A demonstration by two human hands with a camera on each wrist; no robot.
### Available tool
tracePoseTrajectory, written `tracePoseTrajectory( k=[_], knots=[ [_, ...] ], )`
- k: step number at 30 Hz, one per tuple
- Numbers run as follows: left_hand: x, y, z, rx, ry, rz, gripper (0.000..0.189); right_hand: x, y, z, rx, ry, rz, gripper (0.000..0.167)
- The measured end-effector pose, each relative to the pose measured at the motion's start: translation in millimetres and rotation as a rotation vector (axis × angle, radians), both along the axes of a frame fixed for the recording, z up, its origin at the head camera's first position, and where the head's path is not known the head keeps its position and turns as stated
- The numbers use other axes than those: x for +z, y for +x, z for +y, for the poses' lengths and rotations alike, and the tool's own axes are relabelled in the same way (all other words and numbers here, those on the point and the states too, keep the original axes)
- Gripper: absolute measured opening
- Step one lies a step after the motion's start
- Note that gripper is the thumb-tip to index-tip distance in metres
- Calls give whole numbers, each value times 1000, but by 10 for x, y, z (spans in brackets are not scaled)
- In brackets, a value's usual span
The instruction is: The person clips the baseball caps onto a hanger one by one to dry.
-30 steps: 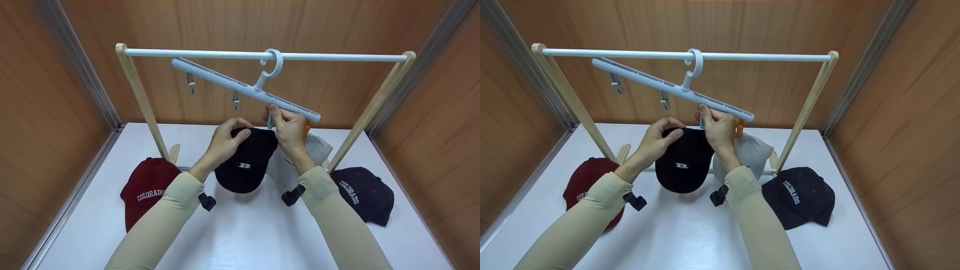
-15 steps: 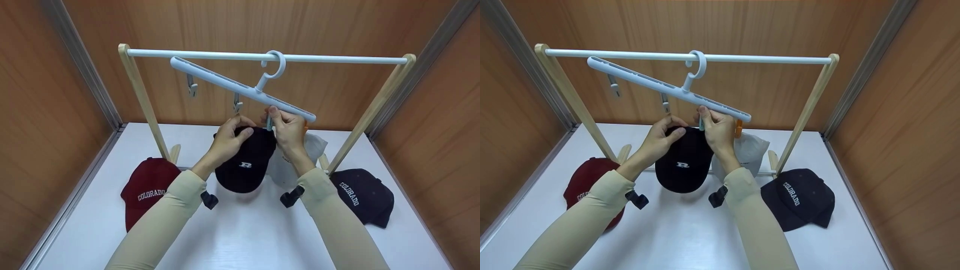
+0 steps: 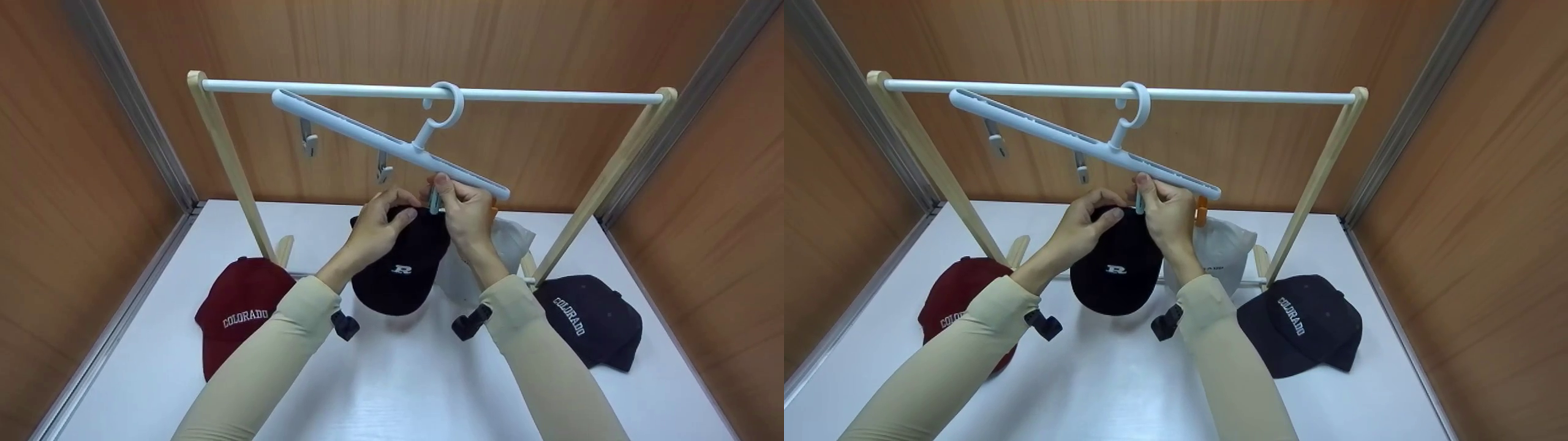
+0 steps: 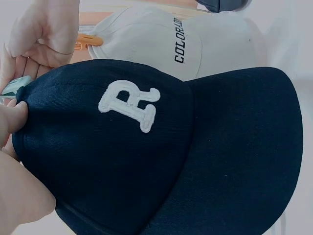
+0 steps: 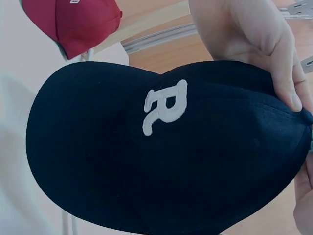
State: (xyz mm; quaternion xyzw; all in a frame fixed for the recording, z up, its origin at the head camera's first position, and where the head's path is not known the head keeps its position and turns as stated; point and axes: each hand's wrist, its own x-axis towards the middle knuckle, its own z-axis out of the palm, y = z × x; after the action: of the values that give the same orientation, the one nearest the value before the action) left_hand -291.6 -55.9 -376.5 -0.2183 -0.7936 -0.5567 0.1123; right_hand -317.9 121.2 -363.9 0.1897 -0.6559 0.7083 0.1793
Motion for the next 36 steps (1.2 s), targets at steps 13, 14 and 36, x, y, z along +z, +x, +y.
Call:
tracePoseTrajectory(
  k=[13, 14, 36],
  knots=[
    [40, -18, 43, 18, 18, 25, 11, -3, -5, -23, -14, -7, 18, 33],
    [43, -17, 46, 22, 19, 26, 11, -3, -4, -21, -15, -6, 12, 33],
    [61, -30, 127, 90, 60, 87, 13, -14, 1, -20, -53, 1, 35, 33]
  ],
)
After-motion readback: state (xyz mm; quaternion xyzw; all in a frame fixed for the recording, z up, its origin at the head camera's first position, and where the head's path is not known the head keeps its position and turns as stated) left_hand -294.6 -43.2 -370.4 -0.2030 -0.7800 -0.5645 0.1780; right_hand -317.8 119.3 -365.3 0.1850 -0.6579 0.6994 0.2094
